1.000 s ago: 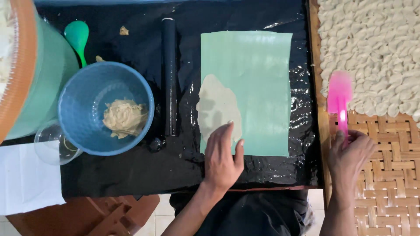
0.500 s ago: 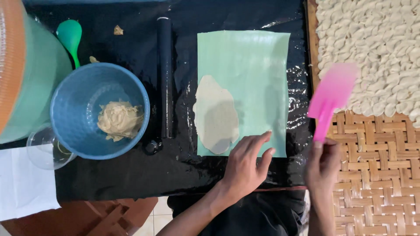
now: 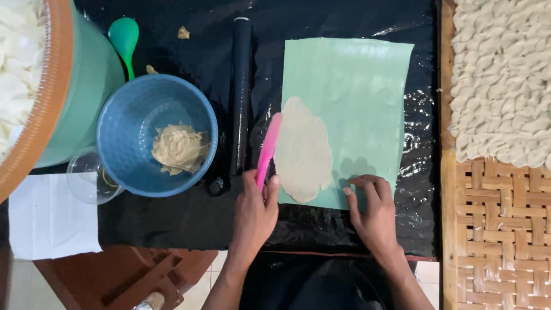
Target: Spreading and rolling dough using a stencil and rolling pin to prepare snack pieces.
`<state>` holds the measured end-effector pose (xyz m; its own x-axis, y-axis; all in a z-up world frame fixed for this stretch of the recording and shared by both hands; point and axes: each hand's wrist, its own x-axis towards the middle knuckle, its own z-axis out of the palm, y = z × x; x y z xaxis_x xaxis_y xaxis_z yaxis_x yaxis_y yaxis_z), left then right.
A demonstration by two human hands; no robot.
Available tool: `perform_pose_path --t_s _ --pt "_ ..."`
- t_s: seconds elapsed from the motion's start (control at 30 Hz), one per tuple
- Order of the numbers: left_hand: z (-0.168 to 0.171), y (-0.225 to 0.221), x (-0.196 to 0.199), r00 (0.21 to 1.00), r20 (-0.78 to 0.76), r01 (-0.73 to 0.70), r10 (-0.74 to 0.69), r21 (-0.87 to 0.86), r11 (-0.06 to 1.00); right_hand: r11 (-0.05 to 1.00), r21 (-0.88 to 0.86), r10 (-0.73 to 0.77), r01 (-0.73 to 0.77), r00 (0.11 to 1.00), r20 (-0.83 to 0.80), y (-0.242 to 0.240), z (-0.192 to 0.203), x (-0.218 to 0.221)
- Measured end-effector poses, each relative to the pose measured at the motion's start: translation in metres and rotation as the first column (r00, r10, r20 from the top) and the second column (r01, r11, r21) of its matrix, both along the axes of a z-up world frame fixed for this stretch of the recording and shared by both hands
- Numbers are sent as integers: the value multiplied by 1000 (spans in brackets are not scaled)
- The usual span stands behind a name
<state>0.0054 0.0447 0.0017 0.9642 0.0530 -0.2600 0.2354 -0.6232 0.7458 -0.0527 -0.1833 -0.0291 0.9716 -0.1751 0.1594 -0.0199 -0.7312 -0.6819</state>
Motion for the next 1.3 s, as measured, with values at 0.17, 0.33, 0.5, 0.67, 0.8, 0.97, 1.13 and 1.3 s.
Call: perform_pose_path --t_s 0.17,0.33,0.5,0.67,0.8,0.97,1.13,1.3 --pt "-3 10 -6 997 -41 75 -67 222 972 998 -61 -17 16 1000 -24 7 -3 0" --pt "0 2 -7 981 -106 191 -161 434 880 997 -65 -41 39 999 -34 7 -12 -2" --pt "-4 -2 -3 974 -111 227 -198 431 874 997 -70 -36 35 999 -20 6 -11 -2" --pt "-13 -5 -3 972 -49 224 -230 488 844 997 -76 -31 29 999 -29 5 -12 -1" --pt "-11 -6 3 974 -57 214 -221 557 803 996 -86 -33 31 999 -26 6 -14 -1" --pt "-15 0 8 979 -85 201 -183 514 834 997 -74 -32 31 999 -10 6 -15 -3" --pt "-10 -11 15 989 -49 144 -138 494 857 995 -89 -35 34 999 -11 5 -16 -4" --pt "-17 -16 27 982 54 132 -182 497 858 996 -90 -23 23 1000 0 5 -14 -2"
